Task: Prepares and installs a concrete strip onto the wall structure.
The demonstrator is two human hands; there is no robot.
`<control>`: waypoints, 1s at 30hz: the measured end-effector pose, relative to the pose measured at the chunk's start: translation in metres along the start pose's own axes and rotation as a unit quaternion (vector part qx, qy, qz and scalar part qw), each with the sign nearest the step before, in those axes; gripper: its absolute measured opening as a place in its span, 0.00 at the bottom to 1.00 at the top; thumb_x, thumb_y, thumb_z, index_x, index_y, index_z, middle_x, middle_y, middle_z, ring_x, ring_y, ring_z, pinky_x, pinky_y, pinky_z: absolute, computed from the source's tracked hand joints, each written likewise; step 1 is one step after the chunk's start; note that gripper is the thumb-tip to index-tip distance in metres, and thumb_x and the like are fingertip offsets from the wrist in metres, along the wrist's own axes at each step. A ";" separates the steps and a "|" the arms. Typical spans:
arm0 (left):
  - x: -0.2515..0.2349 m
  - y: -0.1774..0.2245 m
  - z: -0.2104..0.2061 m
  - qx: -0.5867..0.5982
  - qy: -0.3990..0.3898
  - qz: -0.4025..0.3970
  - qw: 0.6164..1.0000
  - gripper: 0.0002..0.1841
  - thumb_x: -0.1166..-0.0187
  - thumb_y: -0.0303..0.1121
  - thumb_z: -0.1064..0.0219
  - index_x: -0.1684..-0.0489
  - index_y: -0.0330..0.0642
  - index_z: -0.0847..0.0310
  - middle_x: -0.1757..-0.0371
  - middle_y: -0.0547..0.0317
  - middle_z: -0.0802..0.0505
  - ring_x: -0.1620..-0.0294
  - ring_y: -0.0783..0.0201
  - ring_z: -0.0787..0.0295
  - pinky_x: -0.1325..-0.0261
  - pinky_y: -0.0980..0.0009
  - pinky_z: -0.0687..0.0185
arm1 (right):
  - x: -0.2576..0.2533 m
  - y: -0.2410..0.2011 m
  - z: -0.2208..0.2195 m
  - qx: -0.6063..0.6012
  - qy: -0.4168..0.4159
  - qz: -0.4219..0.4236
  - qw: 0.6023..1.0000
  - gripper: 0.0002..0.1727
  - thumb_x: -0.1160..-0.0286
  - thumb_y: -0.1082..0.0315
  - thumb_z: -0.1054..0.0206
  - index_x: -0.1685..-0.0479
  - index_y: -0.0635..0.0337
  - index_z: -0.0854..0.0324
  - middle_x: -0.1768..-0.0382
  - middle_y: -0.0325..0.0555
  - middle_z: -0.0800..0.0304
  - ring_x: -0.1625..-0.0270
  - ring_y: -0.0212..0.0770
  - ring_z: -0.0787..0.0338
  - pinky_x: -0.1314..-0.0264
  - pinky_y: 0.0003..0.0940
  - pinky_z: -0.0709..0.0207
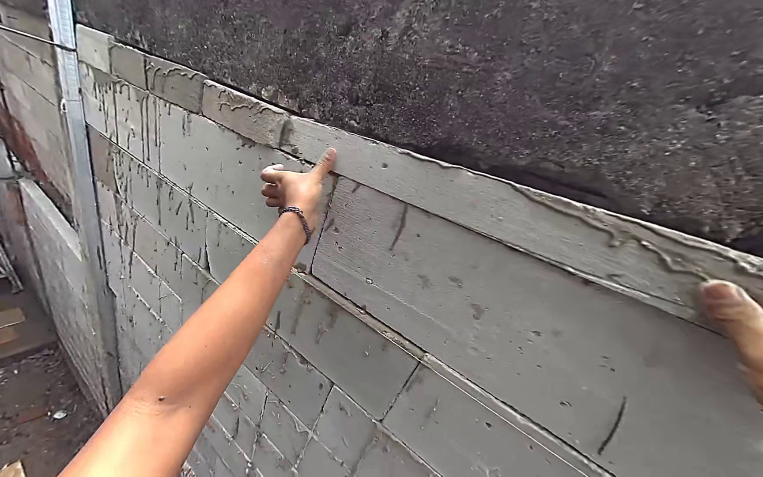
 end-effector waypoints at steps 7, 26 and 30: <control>0.003 -0.007 -0.007 -0.018 -0.036 -0.027 0.999 0.77 0.58 0.75 0.17 0.06 0.40 0.62 0.13 0.28 0.40 0.14 0.36 0.41 0.20 0.38 0.35 | -0.003 -0.016 0.009 0.031 -0.033 -0.030 0.999 0.42 0.28 0.24 0.41 0.82 0.58 0.24 0.84 0.52 0.25 0.78 0.54 0.21 0.75 0.59 0.33; -0.012 0.007 -0.002 0.009 -0.086 -0.020 0.996 0.66 0.50 0.54 0.09 0.09 0.40 0.55 0.13 0.30 0.40 0.15 0.38 0.39 0.23 0.37 0.33 | -0.006 -0.016 0.012 0.055 -0.051 -0.005 0.997 0.41 0.24 0.27 0.43 0.80 0.61 0.23 0.82 0.56 0.24 0.76 0.57 0.21 0.74 0.61 0.34; -0.018 0.011 -0.004 -0.032 -0.081 -0.042 0.995 0.66 0.51 0.59 0.11 0.10 0.42 0.50 0.14 0.27 0.39 0.14 0.35 0.41 0.22 0.36 0.36 | -0.018 -0.007 0.013 0.028 -0.051 -0.011 0.998 0.38 0.28 0.30 0.33 0.83 0.60 0.21 0.82 0.56 0.22 0.75 0.56 0.21 0.72 0.61 0.34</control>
Point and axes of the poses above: each hand's wrist, its own x-axis away from the middle knuckle, its own z-axis out of the back of the hand, y = z × x, the point moved 5 cm from there along -x, towards the middle knuckle
